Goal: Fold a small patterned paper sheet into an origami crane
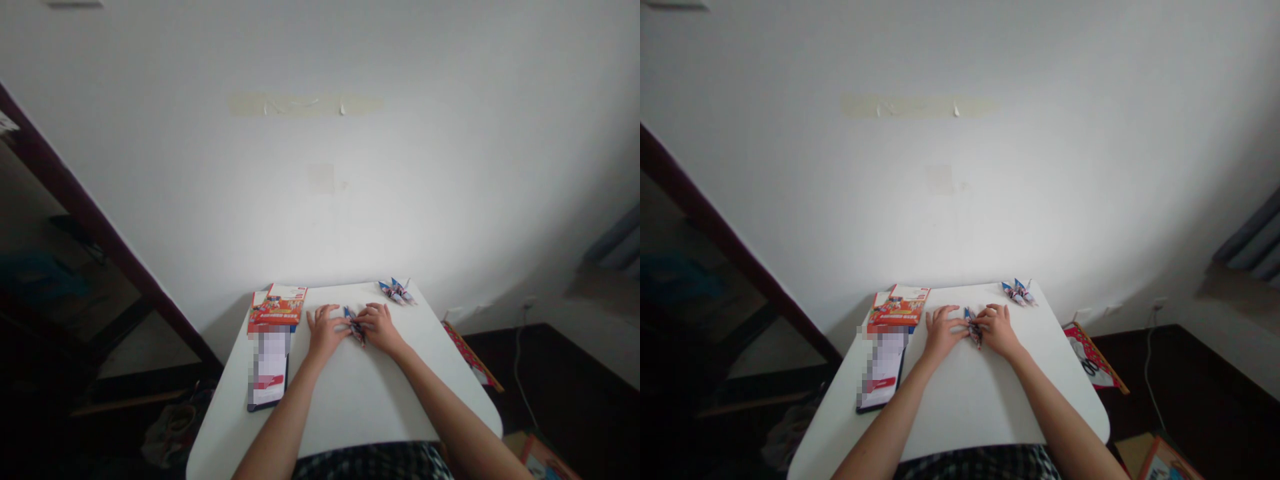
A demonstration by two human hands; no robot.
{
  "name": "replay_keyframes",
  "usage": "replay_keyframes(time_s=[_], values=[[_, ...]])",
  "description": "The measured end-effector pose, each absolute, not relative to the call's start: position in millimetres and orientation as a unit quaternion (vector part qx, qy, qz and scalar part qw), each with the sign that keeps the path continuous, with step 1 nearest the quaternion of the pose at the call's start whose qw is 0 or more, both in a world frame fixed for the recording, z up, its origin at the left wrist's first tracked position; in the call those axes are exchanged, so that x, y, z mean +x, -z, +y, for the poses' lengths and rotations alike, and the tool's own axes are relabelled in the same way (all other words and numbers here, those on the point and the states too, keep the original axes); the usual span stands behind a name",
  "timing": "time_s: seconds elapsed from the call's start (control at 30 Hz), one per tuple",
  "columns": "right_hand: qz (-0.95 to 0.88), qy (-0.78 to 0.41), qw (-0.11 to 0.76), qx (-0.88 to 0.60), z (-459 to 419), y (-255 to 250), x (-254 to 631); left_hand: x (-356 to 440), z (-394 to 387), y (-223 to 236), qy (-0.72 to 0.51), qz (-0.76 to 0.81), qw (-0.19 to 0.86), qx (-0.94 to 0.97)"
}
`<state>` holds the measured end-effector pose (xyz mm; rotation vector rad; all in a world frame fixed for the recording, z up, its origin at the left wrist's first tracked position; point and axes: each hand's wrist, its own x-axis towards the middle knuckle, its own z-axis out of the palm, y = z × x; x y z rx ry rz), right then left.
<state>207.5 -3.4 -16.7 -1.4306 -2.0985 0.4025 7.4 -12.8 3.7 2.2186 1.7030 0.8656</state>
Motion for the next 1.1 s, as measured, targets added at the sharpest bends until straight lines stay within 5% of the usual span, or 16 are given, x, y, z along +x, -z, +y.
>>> replay_keyframes(time_s=[0.57,1.1], values=[[-0.763,-0.147,0.312,-0.546,-1.0,13.4,201.4,12.9,-9.5,-0.5,-0.310,0.617,0.110,0.715],[-0.717,-0.118,0.249,-0.641,-4.9,4.4,184.9,24.1,-5.5,1.8,-0.297,0.670,0.116,0.671]])
